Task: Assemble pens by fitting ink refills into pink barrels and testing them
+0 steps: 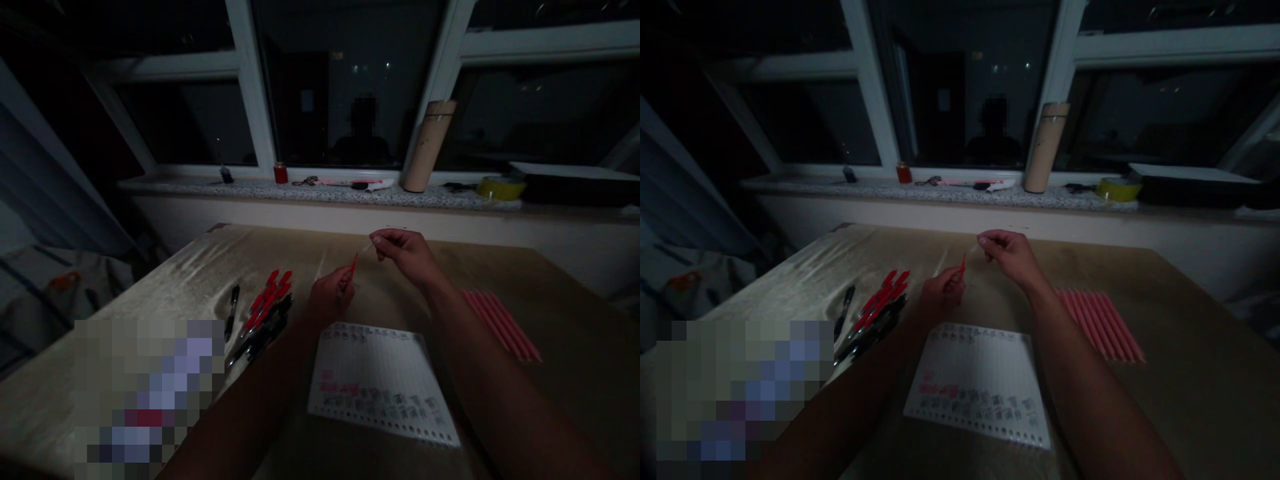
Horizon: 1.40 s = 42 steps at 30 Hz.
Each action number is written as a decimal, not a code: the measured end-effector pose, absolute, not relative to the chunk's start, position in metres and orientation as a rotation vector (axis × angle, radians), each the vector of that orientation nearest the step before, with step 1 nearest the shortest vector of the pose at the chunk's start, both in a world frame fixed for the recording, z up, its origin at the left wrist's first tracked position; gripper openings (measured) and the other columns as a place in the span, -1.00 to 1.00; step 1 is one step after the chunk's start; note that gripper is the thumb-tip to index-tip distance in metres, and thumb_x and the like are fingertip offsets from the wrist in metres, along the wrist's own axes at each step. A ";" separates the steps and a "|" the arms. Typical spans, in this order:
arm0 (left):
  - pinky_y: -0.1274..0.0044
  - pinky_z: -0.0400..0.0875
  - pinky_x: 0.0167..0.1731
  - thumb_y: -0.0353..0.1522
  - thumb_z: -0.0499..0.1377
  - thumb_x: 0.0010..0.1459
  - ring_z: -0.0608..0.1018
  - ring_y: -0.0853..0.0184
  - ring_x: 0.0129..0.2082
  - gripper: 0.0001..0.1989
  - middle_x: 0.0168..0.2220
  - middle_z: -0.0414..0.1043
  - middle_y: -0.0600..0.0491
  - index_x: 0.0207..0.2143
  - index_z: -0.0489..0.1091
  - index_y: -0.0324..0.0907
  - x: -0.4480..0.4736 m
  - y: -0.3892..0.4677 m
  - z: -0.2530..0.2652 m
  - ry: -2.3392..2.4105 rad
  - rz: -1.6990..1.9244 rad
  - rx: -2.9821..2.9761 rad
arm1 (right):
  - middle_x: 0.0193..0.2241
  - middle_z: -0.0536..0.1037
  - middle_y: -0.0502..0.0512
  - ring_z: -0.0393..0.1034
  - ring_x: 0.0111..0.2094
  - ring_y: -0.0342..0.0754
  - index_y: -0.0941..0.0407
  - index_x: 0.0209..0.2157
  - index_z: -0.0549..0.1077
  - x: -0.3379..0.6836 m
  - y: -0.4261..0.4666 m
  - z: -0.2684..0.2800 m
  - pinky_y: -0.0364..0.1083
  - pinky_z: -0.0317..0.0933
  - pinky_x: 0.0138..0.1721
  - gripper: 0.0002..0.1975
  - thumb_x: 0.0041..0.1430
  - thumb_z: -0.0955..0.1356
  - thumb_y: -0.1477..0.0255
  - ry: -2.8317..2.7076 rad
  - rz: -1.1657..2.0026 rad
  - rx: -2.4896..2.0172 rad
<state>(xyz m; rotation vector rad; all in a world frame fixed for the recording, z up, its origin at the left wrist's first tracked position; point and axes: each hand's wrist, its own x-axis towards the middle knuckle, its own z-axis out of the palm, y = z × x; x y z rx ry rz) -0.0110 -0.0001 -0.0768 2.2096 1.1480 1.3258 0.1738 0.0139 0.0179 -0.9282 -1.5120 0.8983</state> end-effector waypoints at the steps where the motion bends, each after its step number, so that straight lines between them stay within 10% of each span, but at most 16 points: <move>1: 0.66 0.37 -0.39 -0.36 0.05 0.13 0.47 0.48 -0.46 -0.67 -0.37 0.44 0.07 -0.04 0.31 -0.20 -0.011 -0.001 -0.076 1.129 1.308 2.229 | -0.63 0.36 -0.06 0.20 -0.59 -0.20 0.19 -0.39 0.48 0.173 0.013 0.019 -0.14 0.11 -0.50 -0.69 -0.06 0.42 0.21 -1.523 0.886 -0.929; 42: 0.61 0.43 -0.36 -0.33 0.18 0.04 0.51 0.43 -0.43 -0.68 -0.36 0.52 0.03 -0.12 0.42 -0.22 -0.007 0.002 -0.077 1.145 1.393 2.111 | -0.55 0.41 -0.02 0.20 -0.53 -0.18 0.19 -0.39 0.48 0.167 0.014 0.003 -0.17 0.09 -0.48 -0.75 0.06 0.32 0.27 -2.032 0.869 -0.971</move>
